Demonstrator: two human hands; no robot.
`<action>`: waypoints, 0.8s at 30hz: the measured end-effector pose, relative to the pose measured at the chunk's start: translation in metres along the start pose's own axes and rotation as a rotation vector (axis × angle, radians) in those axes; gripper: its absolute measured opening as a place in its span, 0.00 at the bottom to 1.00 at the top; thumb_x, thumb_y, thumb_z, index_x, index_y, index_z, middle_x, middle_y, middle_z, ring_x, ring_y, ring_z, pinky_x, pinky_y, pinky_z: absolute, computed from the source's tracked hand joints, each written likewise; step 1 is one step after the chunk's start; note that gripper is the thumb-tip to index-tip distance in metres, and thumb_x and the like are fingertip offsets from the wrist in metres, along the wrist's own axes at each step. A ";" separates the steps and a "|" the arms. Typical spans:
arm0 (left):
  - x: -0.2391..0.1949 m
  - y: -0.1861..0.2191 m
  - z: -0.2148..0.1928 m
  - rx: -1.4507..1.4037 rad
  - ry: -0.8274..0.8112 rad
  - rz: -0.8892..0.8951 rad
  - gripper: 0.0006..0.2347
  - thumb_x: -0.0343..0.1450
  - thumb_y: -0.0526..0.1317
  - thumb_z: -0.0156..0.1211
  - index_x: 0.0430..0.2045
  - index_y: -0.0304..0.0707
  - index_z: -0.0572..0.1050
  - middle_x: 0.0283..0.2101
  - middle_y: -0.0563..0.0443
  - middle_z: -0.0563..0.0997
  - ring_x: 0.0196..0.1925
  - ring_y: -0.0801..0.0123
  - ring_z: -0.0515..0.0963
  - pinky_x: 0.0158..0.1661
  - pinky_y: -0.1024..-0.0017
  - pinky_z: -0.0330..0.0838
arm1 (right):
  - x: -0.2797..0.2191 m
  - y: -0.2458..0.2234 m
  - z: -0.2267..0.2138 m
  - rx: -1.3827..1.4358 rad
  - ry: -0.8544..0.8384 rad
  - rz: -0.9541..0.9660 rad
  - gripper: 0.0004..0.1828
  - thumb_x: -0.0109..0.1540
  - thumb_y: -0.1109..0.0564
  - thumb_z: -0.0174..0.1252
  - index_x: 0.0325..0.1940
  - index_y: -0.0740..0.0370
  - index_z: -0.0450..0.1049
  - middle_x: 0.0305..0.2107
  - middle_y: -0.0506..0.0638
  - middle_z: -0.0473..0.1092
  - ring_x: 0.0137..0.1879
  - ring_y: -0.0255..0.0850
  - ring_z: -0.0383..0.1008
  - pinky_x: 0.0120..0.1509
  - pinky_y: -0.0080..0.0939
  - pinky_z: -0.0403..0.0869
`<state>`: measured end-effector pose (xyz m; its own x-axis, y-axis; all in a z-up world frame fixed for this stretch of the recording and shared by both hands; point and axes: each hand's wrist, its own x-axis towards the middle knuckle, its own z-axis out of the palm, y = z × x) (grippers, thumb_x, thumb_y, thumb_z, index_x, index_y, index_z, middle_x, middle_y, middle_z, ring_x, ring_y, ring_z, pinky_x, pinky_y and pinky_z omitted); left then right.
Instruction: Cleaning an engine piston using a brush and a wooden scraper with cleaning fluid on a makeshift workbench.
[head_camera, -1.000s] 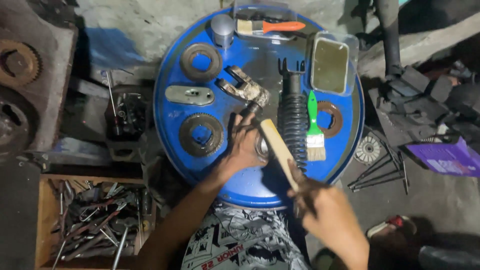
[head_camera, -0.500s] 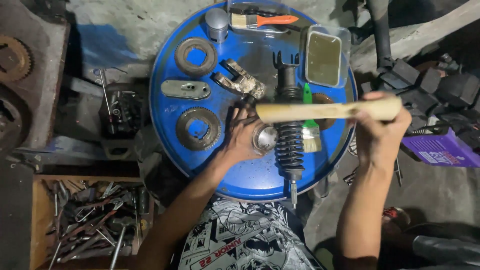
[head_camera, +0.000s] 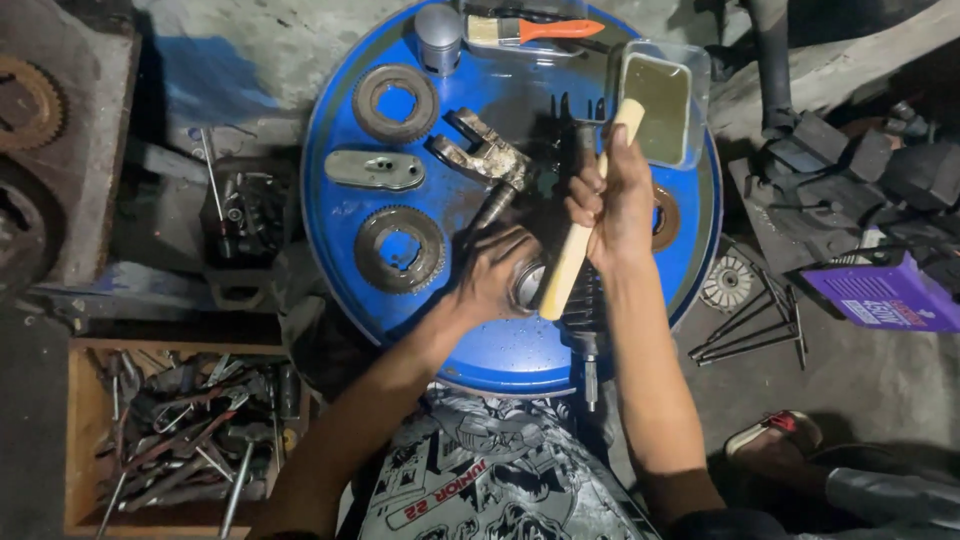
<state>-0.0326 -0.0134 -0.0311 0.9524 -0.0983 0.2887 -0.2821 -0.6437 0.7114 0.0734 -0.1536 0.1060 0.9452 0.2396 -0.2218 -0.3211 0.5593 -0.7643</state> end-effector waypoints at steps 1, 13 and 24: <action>-0.004 0.003 0.003 0.029 0.067 0.003 0.39 0.55 0.50 0.80 0.68 0.56 0.76 0.60 0.50 0.86 0.67 0.56 0.80 0.71 0.57 0.65 | -0.006 0.006 0.009 -0.007 0.037 0.083 0.20 0.72 0.37 0.61 0.41 0.48 0.62 0.18 0.38 0.54 0.16 0.25 0.56 0.17 0.23 0.59; -0.013 -0.064 0.093 0.261 0.591 0.278 0.12 0.78 0.43 0.66 0.55 0.44 0.81 0.51 0.41 0.81 0.59 0.45 0.81 0.57 0.55 0.78 | 0.005 0.017 0.005 -0.238 0.107 0.023 0.12 0.76 0.43 0.54 0.46 0.48 0.63 0.16 0.41 0.57 0.13 0.31 0.61 0.12 0.30 0.61; -0.048 -0.104 0.148 0.511 0.447 -0.007 0.07 0.78 0.59 0.60 0.44 0.81 0.84 0.48 0.70 0.85 0.52 0.81 0.86 0.47 0.80 0.83 | 0.001 0.030 -0.002 -0.048 0.182 -0.107 0.14 0.77 0.39 0.57 0.48 0.43 0.61 0.21 0.39 0.53 0.18 0.33 0.58 0.14 0.30 0.59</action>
<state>-0.0320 -0.0540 -0.2143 0.7837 0.1592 0.6004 -0.0816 -0.9318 0.3536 0.0647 -0.1384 0.0819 0.9701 0.0311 -0.2406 -0.2196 0.5343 -0.8163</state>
